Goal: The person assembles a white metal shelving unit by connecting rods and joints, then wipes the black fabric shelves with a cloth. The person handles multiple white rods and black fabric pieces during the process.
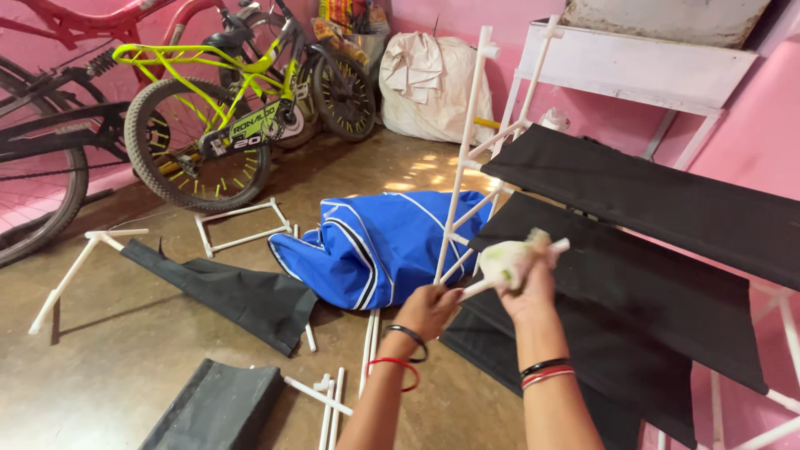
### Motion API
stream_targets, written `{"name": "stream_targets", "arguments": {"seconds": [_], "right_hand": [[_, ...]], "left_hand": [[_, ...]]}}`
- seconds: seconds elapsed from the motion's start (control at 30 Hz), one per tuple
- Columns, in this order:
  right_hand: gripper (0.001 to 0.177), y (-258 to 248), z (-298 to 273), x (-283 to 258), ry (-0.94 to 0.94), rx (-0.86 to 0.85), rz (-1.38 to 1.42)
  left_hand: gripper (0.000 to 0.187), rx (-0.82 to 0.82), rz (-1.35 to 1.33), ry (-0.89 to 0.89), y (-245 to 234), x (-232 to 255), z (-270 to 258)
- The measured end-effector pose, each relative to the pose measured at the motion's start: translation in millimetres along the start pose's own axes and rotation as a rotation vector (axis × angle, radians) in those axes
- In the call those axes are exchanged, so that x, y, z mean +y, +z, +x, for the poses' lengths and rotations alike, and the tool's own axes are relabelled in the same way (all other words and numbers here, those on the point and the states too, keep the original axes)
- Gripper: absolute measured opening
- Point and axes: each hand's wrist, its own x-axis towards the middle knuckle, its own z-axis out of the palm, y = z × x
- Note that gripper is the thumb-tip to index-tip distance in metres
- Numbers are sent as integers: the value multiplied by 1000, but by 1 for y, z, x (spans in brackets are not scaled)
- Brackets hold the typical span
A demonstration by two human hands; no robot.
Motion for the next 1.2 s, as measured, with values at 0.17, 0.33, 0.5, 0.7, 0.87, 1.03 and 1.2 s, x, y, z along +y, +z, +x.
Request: {"name": "stream_targets", "arguments": {"seconds": [0.17, 0.33, 0.5, 0.7, 0.87, 1.03, 1.2], "right_hand": [[56, 19, -13, 49, 170, -298, -627], [56, 12, -26, 23, -110, -318, -1196], [55, 5, -43, 0, 237, -547, -1520], [56, 5, -55, -15, 322, -721, -1472], [62, -4, -52, -35, 246, -507, -1439], [57, -1, -40, -32, -126, -295, -1507], [53, -8, -14, -14, -591, 298, -1103]], "left_hand": [[25, 322, 224, -36, 44, -27, 17], [30, 245, 322, 313, -3, -73, 33], [27, 186, -663, 200, -9, -55, 54], [61, 413, -1011, 243, -22, -3, 26], [49, 568, -973, 256, -38, 13, 11], [28, 642, -1064, 226, -40, -8, 22], [17, 705, -1096, 68, -27, -38, 34]]}}
